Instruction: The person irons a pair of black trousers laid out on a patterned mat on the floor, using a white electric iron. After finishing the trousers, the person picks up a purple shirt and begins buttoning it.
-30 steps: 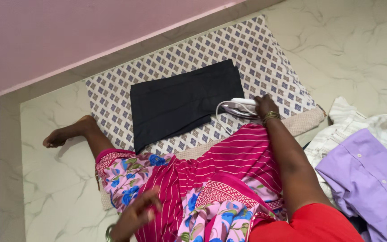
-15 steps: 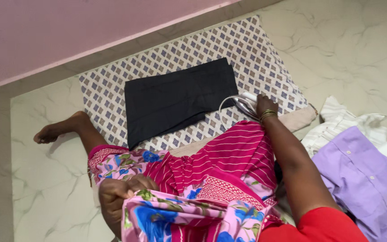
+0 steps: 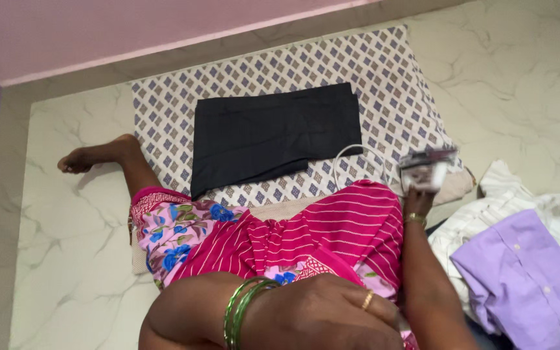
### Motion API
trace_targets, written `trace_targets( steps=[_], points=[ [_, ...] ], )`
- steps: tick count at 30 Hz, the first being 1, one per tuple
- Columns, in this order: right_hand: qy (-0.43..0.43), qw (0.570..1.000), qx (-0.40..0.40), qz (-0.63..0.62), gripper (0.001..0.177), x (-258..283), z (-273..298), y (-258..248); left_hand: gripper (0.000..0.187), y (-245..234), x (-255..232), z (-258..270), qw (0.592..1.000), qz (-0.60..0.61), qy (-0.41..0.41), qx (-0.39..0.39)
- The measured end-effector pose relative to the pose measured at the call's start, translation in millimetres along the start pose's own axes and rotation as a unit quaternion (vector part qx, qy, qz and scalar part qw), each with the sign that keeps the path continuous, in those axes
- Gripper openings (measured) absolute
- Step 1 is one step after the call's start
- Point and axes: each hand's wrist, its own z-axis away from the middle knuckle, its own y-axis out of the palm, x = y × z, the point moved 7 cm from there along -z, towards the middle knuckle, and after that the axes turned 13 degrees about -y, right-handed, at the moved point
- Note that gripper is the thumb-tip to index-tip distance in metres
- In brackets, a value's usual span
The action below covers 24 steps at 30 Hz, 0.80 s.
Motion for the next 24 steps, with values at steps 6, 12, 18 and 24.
trace_targets(
  steps=[6, 12, 18, 24],
  points=[
    [0.098, 0.995, -0.010, -0.008, 0.065, -8, 18, 4, 0.025, 6, 3, -3, 0.999, -0.008, -0.011, 0.034],
    [0.100, 0.994, -0.002, -0.033, 0.066, 27, -6, -2, 0.024, 6, -5, -10, 0.999, -0.023, -0.044, 0.008],
    [0.113, 0.984, 0.009, -0.135, 0.068, 28, -8, -1, 0.023, 11, -3, -5, 0.997, -0.015, -0.072, 0.023],
    [0.113, 0.984, 0.028, -0.133, 0.072, 16, -6, 4, 0.025, 18, 1, 5, 0.999, 0.005, -0.041, 0.018]
  ],
)
